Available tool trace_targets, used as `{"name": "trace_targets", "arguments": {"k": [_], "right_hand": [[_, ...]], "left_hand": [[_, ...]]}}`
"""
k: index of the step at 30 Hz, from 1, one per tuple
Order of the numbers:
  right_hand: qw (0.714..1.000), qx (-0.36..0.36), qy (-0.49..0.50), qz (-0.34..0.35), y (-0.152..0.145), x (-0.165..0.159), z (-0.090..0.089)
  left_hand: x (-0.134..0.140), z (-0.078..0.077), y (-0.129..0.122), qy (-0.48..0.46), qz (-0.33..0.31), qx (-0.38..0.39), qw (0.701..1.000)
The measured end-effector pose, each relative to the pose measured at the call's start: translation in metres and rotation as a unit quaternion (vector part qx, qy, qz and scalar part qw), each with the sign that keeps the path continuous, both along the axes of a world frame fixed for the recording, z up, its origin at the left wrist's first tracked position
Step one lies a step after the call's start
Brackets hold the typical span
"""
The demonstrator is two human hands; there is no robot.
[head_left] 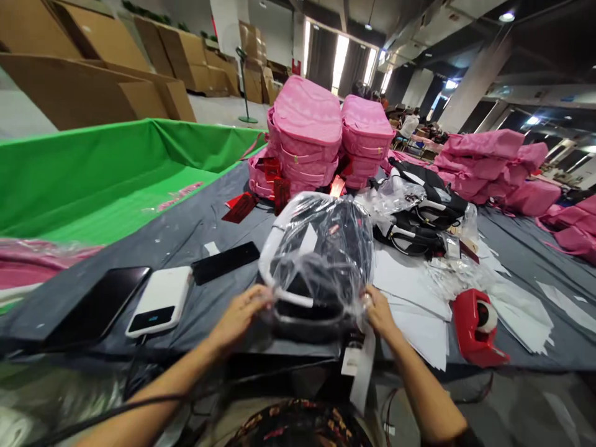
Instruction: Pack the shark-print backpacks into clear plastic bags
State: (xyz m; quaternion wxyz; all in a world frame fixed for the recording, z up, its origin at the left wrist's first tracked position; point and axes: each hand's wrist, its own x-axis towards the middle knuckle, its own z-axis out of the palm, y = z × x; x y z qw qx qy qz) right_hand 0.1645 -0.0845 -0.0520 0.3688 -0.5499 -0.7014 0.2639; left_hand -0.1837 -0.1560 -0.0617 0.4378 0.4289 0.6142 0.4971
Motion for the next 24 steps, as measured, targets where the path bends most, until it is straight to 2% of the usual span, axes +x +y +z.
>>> {"name": "trace_targets", "arguments": {"k": [2,3,5,6,7,8,10,12,14,17,20,22,24], "right_hand": [[0.998,0.027,0.005,-0.059,0.028,0.011,0.014],[0.995,0.037,0.007,-0.093,0.033,0.022,0.016],[0.987,0.03,-0.003,-0.156,0.024,0.047,0.012],[0.985,0.003,-0.006,-0.173,0.012,0.059,0.006],[0.983,-0.036,0.0,-0.179,-0.002,0.068,-0.001],[0.981,-0.084,0.017,-0.172,-0.018,0.073,-0.008],[0.973,-0.171,0.073,-0.134,-0.048,0.072,-0.017],[0.969,-0.207,0.101,-0.086,-0.069,0.055,-0.019],[0.979,-0.189,0.058,-0.047,-0.079,0.028,-0.017],[0.985,-0.121,-0.094,-0.077,-0.08,-0.007,-0.02],[0.967,-0.073,-0.203,-0.138,-0.075,-0.009,-0.03],[0.971,-0.064,-0.194,-0.124,-0.075,0.005,-0.037],[0.986,-0.085,-0.127,-0.064,-0.079,0.02,-0.039]], "left_hand": [[-0.024,0.011,0.013,0.058,0.054,0.043,0.996],[-0.035,0.012,0.013,0.082,0.107,0.052,0.989],[-0.049,0.004,0.001,0.077,0.206,0.022,0.975],[-0.049,-0.003,-0.01,0.039,0.229,-0.016,0.973],[-0.043,-0.011,-0.021,-0.014,0.22,-0.06,0.974],[-0.033,-0.018,-0.032,-0.067,0.179,-0.105,0.976],[-0.001,-0.027,-0.045,-0.128,0.036,-0.157,0.979],[0.037,-0.028,-0.041,-0.11,-0.112,-0.14,0.978],[0.075,-0.026,-0.022,-0.068,-0.203,-0.099,0.972],[0.122,-0.027,0.014,-0.032,-0.253,-0.079,0.964],[0.146,-0.032,0.032,-0.039,-0.281,-0.085,0.955],[0.149,-0.032,0.033,-0.056,-0.305,-0.099,0.946],[0.145,-0.029,0.029,-0.076,-0.315,-0.109,0.94]]}}
